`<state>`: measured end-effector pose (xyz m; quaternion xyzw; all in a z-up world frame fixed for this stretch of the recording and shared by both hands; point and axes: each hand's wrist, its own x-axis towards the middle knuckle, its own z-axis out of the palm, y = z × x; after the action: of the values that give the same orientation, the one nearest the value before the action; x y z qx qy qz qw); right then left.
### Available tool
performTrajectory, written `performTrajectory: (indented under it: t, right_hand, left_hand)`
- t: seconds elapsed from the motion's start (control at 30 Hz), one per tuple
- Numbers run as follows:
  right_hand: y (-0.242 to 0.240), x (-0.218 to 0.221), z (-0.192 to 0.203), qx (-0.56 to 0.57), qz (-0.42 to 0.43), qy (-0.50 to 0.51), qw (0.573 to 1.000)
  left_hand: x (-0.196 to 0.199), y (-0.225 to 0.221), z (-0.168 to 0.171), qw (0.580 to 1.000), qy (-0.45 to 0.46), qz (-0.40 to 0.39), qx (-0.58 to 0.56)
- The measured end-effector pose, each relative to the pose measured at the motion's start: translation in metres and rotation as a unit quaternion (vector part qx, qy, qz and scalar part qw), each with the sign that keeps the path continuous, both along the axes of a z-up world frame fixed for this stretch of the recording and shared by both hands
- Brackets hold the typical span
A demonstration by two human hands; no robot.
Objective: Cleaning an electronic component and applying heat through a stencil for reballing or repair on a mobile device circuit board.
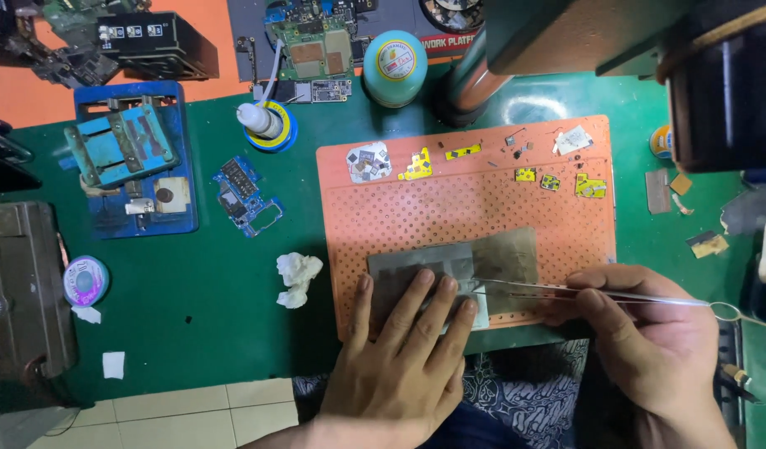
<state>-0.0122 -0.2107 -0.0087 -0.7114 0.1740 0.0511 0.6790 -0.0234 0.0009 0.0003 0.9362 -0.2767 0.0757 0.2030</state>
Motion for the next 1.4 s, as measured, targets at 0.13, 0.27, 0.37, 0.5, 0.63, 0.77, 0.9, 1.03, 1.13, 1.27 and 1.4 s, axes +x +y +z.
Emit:
performTrajectory:
  t: [0.13,0.27,0.37,0.5,0.63,0.77,0.9,1.03,1.13,1.27,1.4]
  right_hand:
    - [0.001,0.001,0.006,-0.005,0.010,-0.003,1.000]
    - [0.006,0.002,0.019,-0.022,0.029,-0.021,0.999]
    - [0.008,0.002,0.029,-0.016,0.028,-0.023,0.999]
    - [0.004,0.000,0.039,-0.008,0.035,0.002,0.999]
    - [-0.006,-0.009,0.040,0.035,0.036,-0.016,0.999]
    - [-0.008,-0.013,0.049,0.076,0.016,0.013,0.997]
    - [-0.006,-0.018,0.045,0.130,-0.042,0.046,0.990]
    - [-0.005,-0.011,0.042,0.097,-0.045,0.056,0.993]
    - [-0.006,-0.014,0.035,0.055,-0.034,0.036,0.997]
    - [-0.008,-0.008,0.030,0.091,-0.048,0.040,0.994]
    - [-0.016,-0.010,0.040,0.089,-0.003,0.049,0.995]
  left_hand:
    - [-0.004,0.004,0.004,1.000,0.022,-0.011,-0.012]
    - [-0.004,0.021,0.028,0.994,-0.047,-0.053,-0.088]
    - [-0.006,0.040,0.060,0.980,-0.085,0.029,-0.179]
    - [-0.013,0.145,0.119,0.994,-0.095,-0.040,0.020]
    - [-0.020,0.220,0.105,0.903,-0.292,0.297,-0.108]
    - [-0.022,0.297,0.149,0.894,-0.354,0.254,-0.102]
    - [-0.039,0.322,0.198,0.888,-0.394,0.214,-0.103]
    - [-0.022,0.310,0.232,0.899,-0.384,0.175,-0.122]
    - [-0.028,0.332,0.215,0.908,-0.366,0.151,-0.138]
    - [-0.054,0.418,0.150,0.924,-0.325,0.111,-0.165]
    - [-0.065,0.461,-0.038,0.939,-0.248,0.062,-0.231]
